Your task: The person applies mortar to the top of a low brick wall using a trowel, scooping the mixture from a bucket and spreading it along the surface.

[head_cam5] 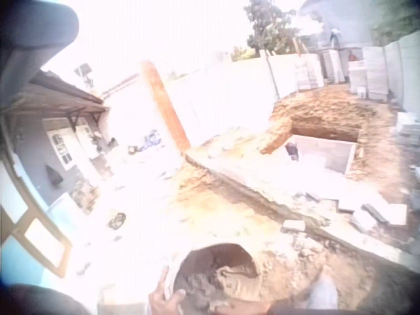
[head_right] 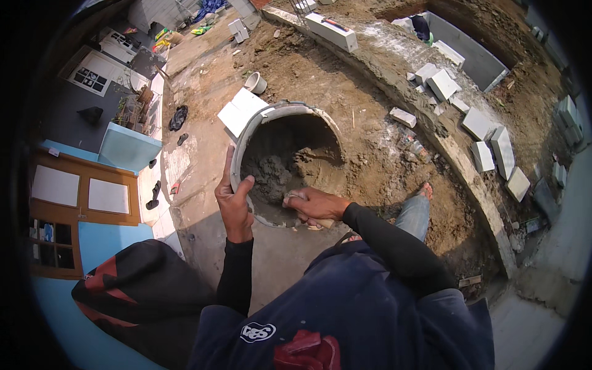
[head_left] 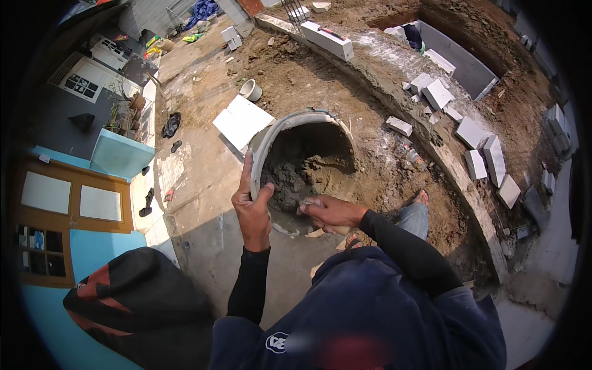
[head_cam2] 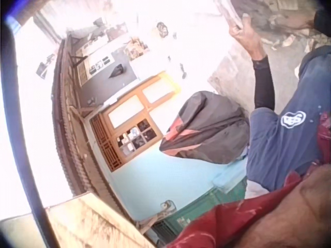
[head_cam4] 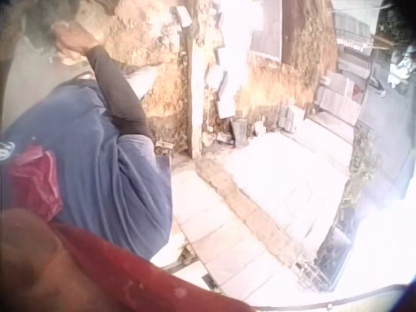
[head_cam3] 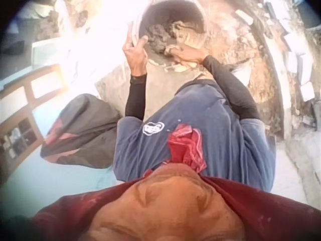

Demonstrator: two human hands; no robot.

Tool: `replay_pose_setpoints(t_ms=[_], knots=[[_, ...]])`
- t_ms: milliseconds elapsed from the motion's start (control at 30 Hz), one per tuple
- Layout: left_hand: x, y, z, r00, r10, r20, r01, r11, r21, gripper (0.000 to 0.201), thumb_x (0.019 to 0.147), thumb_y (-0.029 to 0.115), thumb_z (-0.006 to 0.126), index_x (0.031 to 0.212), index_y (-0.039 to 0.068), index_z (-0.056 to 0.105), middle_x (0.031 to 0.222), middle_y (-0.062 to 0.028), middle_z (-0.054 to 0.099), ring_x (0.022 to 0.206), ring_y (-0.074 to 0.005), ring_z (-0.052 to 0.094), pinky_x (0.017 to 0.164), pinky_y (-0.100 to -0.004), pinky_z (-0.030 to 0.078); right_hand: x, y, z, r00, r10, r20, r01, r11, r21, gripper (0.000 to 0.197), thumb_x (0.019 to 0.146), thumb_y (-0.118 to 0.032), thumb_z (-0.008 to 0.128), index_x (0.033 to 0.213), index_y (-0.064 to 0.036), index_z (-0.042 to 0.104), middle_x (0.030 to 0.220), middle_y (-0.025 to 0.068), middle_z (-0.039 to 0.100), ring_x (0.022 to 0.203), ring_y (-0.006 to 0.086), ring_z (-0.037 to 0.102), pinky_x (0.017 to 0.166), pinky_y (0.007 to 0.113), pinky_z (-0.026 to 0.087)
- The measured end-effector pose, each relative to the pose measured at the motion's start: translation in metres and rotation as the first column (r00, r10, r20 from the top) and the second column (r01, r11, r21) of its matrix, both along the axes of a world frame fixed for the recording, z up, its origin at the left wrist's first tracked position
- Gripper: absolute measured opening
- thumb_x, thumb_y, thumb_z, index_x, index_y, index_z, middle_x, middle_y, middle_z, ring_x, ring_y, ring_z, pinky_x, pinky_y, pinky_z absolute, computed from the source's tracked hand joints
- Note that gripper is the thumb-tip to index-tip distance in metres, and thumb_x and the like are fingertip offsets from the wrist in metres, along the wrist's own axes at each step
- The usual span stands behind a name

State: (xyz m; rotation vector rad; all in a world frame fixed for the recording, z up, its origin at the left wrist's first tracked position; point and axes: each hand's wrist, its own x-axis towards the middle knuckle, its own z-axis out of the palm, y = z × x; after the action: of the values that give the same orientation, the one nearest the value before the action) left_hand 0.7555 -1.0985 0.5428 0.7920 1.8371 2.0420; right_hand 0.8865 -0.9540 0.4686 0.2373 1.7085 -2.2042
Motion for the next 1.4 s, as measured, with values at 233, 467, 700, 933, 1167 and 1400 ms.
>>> replay_pose_setpoints(t_ms=[233, 467, 700, 933, 1167, 1400], knots=[[0.001, 0.008, -0.021, 0.973, 0.228, 0.037, -0.23, 0.968, 0.098, 0.077, 0.078, -0.015, 0.055, 0.152, 0.004, 0.042, 0.15, -0.0147, 0.049, 0.126, -0.0185, 0.053, 0.103, -0.028, 0.041, 0.027, 0.05, -0.013, 0.942, 0.096, -0.323, 0.3, 0.195, 0.934, 0.028, 0.099, -0.034, 0.055, 0.107, -0.0074, 0.053, 0.076, 0.0197, 0.065, 0.064, 0.0398, 0.065, 0.057, 0.049, 0.05], [0.024, 0.033, -0.028, 0.888, 0.176, -0.425, -0.241, 0.965, -0.103, 0.047, 0.077, -0.009, 0.059, 0.121, 0.002, 0.071, 0.159, -0.0166, 0.038, 0.151, -0.0363, 0.025, 0.119, -0.041, 0.026, 0.048, 0.079, 0.007, 0.97, -0.153, -0.189, 0.203, 0.086, 0.975, 0.032, 0.101, -0.034, 0.05, 0.107, -0.0032, 0.054, 0.076, 0.0223, 0.067, 0.069, 0.0426, 0.067, 0.061, 0.054, 0.052], [0.057, 0.073, -0.033, 0.895, -0.022, -0.446, -0.063, 0.983, -0.175, 0.047, 0.077, -0.01, 0.06, 0.121, 0.005, 0.072, 0.16, -0.0183, 0.034, 0.15, -0.0342, 0.029, 0.116, -0.038, 0.032, 0.093, 0.087, -0.105, 0.979, -0.193, 0.072, 0.094, 0.729, 0.678, 0.049, 0.102, -0.045, 0.05, 0.12, 0.0007, 0.058, 0.07, 0.022, 0.065, 0.062, 0.0366, 0.066, 0.061, 0.046, 0.054], [0.059, 0.098, -0.035, 0.939, -0.208, -0.273, 0.151, 0.964, -0.217, 0.046, 0.081, -0.007, 0.061, 0.126, 0.002, 0.069, 0.164, -0.016, 0.027, 0.136, -0.0203, 0.046, 0.096, -0.0281, 0.046, 0.119, 0.06, -0.089, 0.964, -0.162, 0.211, 0.133, 0.98, 0.147, 0.041, 0.104, -0.045, 0.048, 0.109, -0.006, 0.061, 0.06, 0.0009, 0.051, 0.042, 0.0096, 0.05, 0.044, 0.028, 0.043], [0.039, 0.129, -0.103, 0.981, -0.142, 0.13, 0.158, 0.979, -0.129, 0.054, 0.08, -0.009, 0.06, 0.134, -0.011, 0.056, 0.166, -0.016, 0.022, 0.142, -0.0231, 0.038, 0.11, -0.0323, 0.035, 0.129, 0.069, -0.068, 0.947, -0.21, 0.242, 0.234, 0.969, -0.076, 0.04, 0.106, -0.044, 0.045, 0.111, -0.0074, 0.061, 0.058, -0.0011, 0.048, 0.04, 0.0069, 0.044, 0.043, 0.026, 0.041], [0.049, 0.143, -0.175, 0.833, 0.0, 0.553, 0.047, 0.996, -0.07, 0.056, 0.081, -0.005, 0.058, 0.137, 0.0, 0.053, 0.126, -0.0099, 0.06, 0.107, -0.0204, 0.061, 0.095, -0.034, 0.048, 0.169, 0.111, -0.088, 0.902, -0.376, 0.212, 0.395, 0.917, -0.054, 0.041, 0.105, -0.046, 0.046, 0.11, -0.0078, 0.06, 0.06, -0.0011, 0.05, 0.042, 0.007, 0.045, 0.044, 0.027, 0.039]])
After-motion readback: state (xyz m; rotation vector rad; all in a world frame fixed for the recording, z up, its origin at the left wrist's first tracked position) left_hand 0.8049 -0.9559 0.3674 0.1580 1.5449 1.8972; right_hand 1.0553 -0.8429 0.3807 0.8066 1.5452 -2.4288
